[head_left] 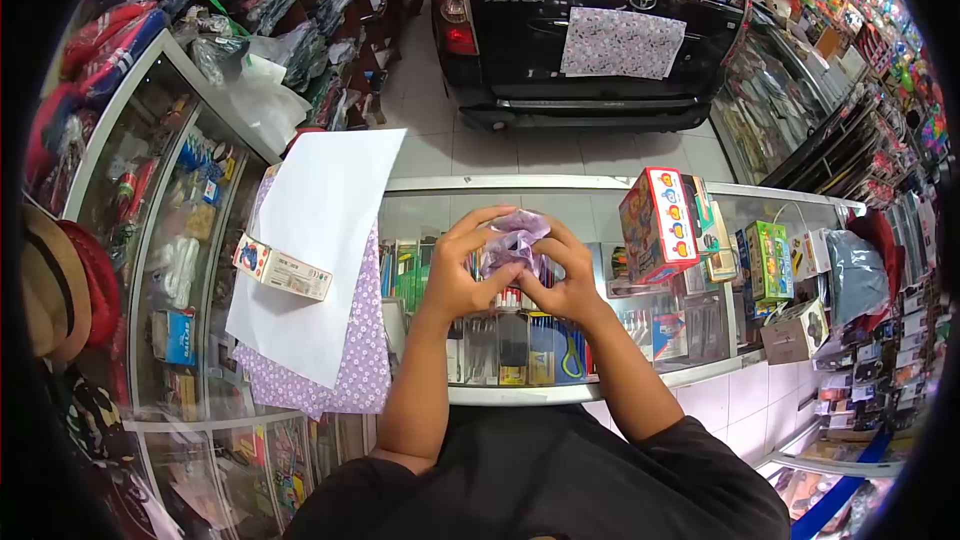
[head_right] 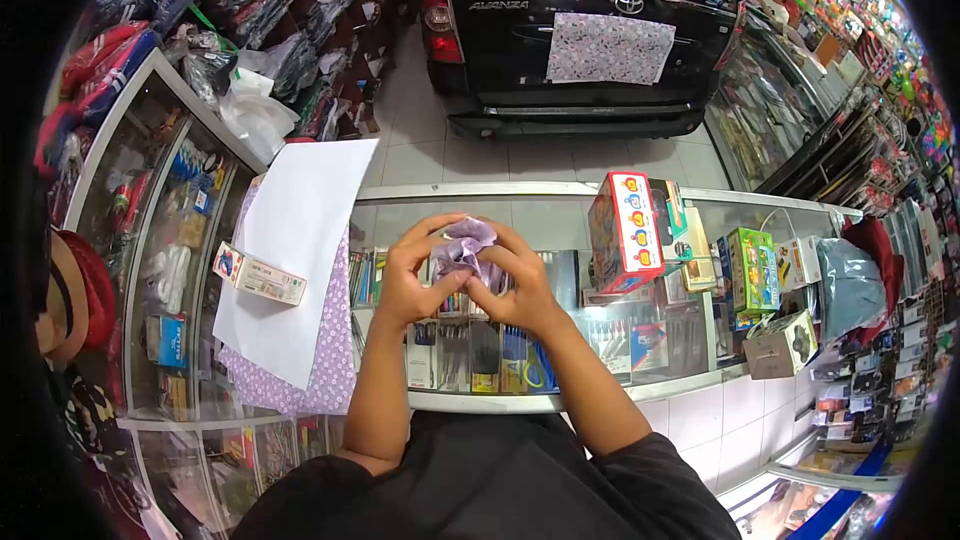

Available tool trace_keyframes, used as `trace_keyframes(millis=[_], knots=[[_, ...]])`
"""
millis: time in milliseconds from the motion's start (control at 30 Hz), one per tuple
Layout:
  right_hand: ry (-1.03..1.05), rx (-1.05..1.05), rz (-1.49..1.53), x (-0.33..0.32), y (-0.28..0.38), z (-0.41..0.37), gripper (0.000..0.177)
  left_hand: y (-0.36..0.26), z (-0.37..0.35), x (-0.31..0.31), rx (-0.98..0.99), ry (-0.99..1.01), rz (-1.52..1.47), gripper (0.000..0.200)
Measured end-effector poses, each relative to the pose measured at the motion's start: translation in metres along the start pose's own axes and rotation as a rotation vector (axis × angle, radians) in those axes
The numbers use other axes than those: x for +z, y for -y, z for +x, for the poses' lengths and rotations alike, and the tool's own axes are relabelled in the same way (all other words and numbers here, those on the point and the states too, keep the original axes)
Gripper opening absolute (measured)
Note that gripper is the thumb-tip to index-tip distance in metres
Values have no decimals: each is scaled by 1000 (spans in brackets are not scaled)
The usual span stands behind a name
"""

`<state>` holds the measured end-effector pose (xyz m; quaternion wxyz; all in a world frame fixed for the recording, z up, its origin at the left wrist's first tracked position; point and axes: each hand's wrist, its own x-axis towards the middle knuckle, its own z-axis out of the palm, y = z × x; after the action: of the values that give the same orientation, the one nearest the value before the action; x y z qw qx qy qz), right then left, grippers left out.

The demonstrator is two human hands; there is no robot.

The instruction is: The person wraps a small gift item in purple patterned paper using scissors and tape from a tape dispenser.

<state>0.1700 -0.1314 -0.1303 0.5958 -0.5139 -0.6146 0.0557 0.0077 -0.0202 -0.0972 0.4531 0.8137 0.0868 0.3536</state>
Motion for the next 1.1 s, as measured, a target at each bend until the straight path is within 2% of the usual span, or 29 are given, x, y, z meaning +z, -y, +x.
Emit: trace_keyframes(millis=[67, 100, 167, 233, 333, 500, 600, 667, 700, 767, 900, 967, 1100], knots=[[2, 22, 28, -3, 3, 2, 28, 3, -1, 7, -82, -119, -46, 23], [3, 41, 59, -4, 4, 2, 26, 5, 0, 8, -83, -115, -47, 23], [2, 37, 32, -6, 3, 3, 25, 10, 1, 10, 17, -137, 17, 17], [-1, 32, 5, -6, 0, 3, 25, 17, -2, 14, -13, -180, -15, 19], [-37, 132, 105, -5, 0, 1, 23, 21, -1, 16, -14, -254, -99, 18], [-73, 85, 82, -1, -12, -6, 27, 15, 1, 12, 8, -171, 51, 12], [-170, 193, 161, 4, -13, -13, 34, 18, -1, 9, 17, -162, 33, 16], [-166, 140, 18, 2, -6, -12, 39, 29, -5, 6, 34, -139, -259, 24], [-169, 137, 19, 2, -7, -11, 39, 26, -5, 6, 37, -138, -257, 24], [-176, 49, -30, 2, -11, -10, 40, 19, -3, 10, -30, -148, -422, 37], [-136, 64, -40, 1, -5, -6, 44, 34, -5, 15, 4, -133, -487, 52], [-127, 99, 64, 4, -3, -3, 47, 35, -3, 18, 26, -148, -483, 62], [-34, 57, 99, 4, -11, -5, 46, 36, -1, 15, 68, -113, -429, 58]])
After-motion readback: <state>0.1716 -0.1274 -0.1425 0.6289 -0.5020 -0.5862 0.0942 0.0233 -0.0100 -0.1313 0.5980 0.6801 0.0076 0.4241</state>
